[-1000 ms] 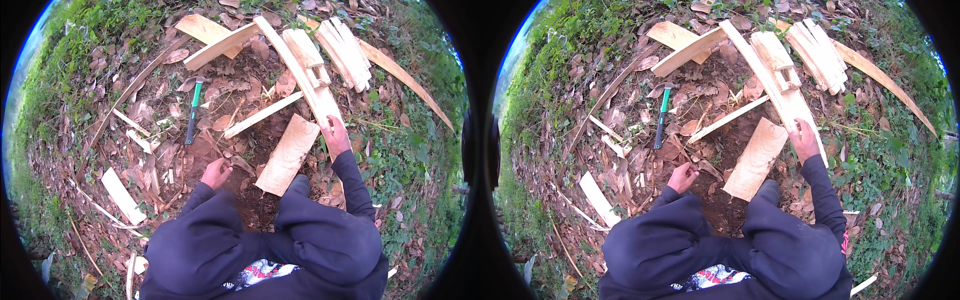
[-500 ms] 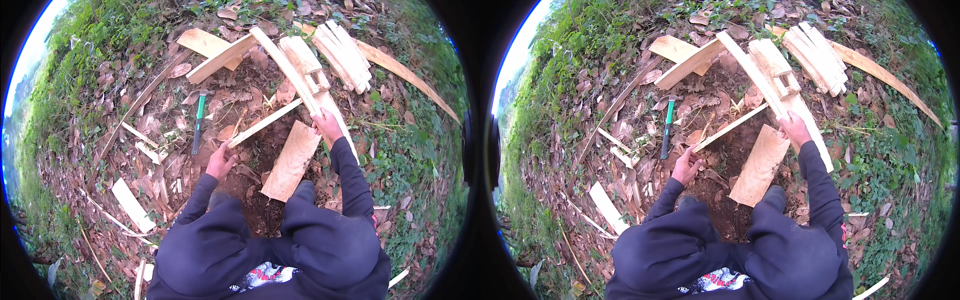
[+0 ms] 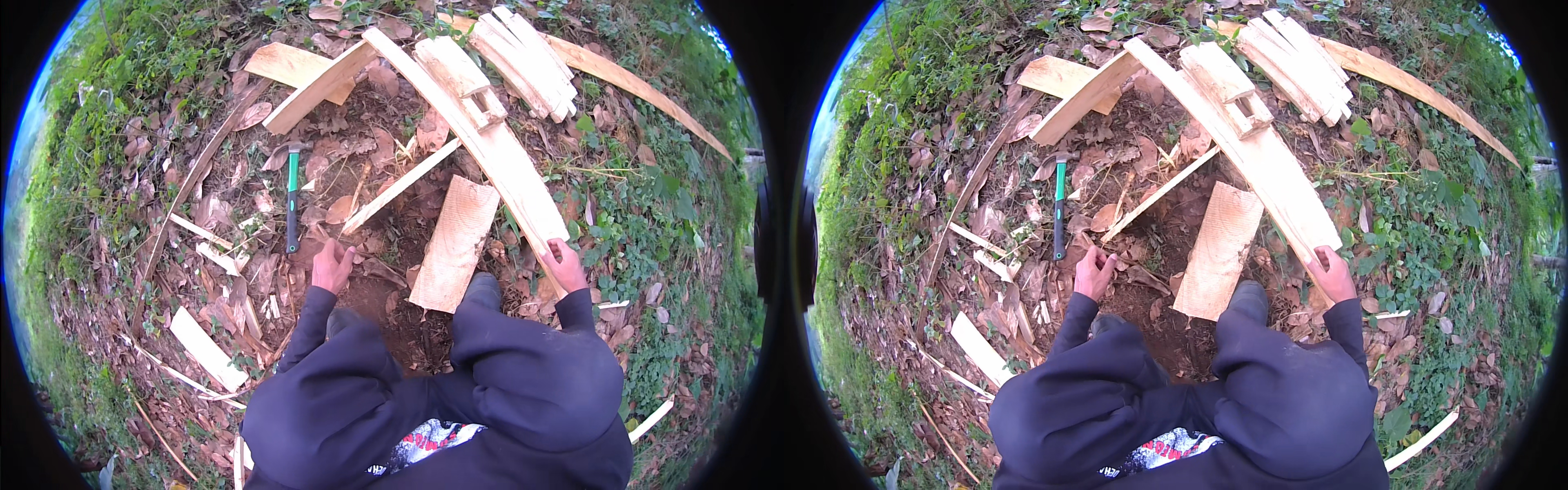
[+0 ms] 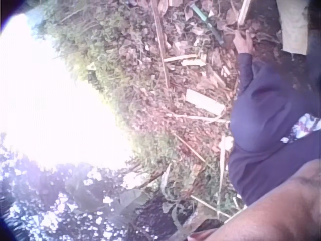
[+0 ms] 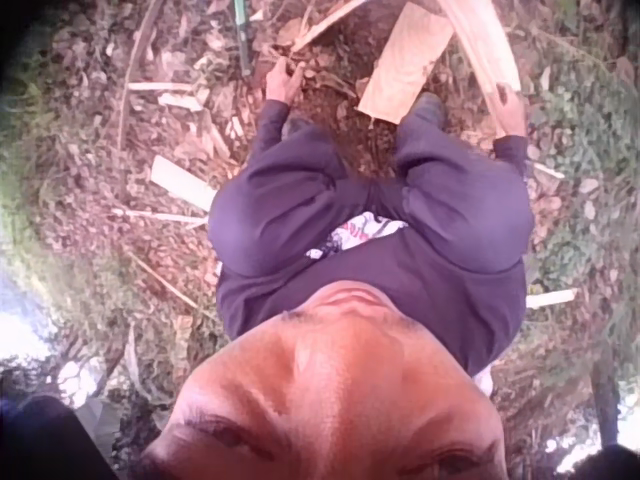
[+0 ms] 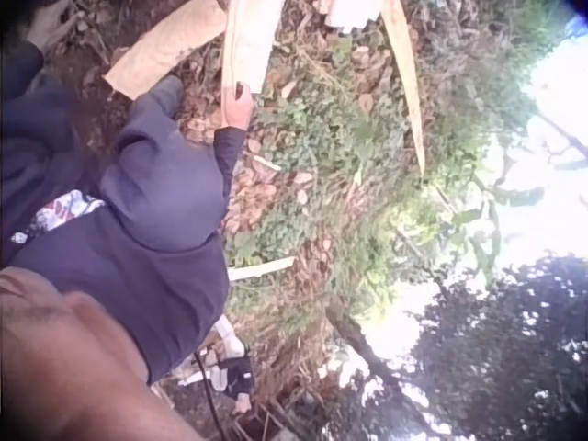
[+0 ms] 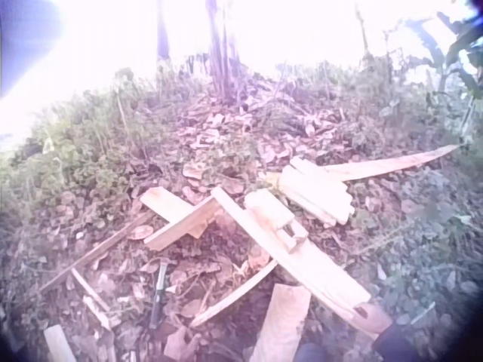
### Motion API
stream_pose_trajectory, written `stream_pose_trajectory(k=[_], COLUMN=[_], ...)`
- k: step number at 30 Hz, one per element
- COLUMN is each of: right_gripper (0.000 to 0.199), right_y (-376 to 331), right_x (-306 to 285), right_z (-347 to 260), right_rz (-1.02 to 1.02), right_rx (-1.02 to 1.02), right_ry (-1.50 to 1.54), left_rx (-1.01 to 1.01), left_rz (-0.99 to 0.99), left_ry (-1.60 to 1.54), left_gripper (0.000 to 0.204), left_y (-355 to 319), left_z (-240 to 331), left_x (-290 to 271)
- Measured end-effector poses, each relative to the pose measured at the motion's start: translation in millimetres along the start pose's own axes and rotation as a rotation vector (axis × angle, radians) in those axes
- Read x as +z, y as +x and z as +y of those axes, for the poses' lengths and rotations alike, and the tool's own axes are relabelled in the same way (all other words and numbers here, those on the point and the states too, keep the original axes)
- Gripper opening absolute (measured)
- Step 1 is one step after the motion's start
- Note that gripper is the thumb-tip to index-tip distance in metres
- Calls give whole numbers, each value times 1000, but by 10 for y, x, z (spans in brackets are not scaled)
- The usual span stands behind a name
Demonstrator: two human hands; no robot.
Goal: The person assembles thin wooden strips into a curved frame using a hammer to drive nails. They repeatedly position the strips, tap them into place, and adjust the frame on the ground.
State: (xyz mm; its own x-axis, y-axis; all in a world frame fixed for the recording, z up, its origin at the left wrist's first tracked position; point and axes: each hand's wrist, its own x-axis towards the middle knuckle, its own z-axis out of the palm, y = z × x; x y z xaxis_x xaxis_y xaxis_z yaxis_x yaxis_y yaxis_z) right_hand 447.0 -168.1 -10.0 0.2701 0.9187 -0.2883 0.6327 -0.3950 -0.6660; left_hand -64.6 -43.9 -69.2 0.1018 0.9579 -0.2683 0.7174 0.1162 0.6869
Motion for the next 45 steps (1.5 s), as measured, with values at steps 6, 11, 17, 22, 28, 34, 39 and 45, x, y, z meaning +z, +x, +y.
stream_pose_trajectory(k=[6,11,17,22,28,34,39,45], right_gripper=[24,24,23,23,23,24,32,32], right_y=[-217,-221,-188,-227,-125,-228,-303,-98], right_x=[100,47,-118,20,47,178,313,-48], right_z=[152,-109,-168,30,30,-299,-980,-1812], right_rz=[-123,-71,-105,-115,-131,-54,61,12], right_rx=[218,207,204,167,80,172,110,15], right_ry=[244,212,158,223,258,383,262,134], left_rx=[95,272,351,559,326,341,259,214], left_rz=[-424,-281,-164,401,558,552,479,638], left_ry=[-74,208,148,37,-261,-82,29,73], left_gripper=[45,58,56,50,40,77,54,30], left_y=[-340,-586,-610,-238,171,1605,1976,1605], left_z=[380,729,699,791,201,104,-309,-323], left_x=[693,1122,1068,219,-605,-1384,-1973,-2633])
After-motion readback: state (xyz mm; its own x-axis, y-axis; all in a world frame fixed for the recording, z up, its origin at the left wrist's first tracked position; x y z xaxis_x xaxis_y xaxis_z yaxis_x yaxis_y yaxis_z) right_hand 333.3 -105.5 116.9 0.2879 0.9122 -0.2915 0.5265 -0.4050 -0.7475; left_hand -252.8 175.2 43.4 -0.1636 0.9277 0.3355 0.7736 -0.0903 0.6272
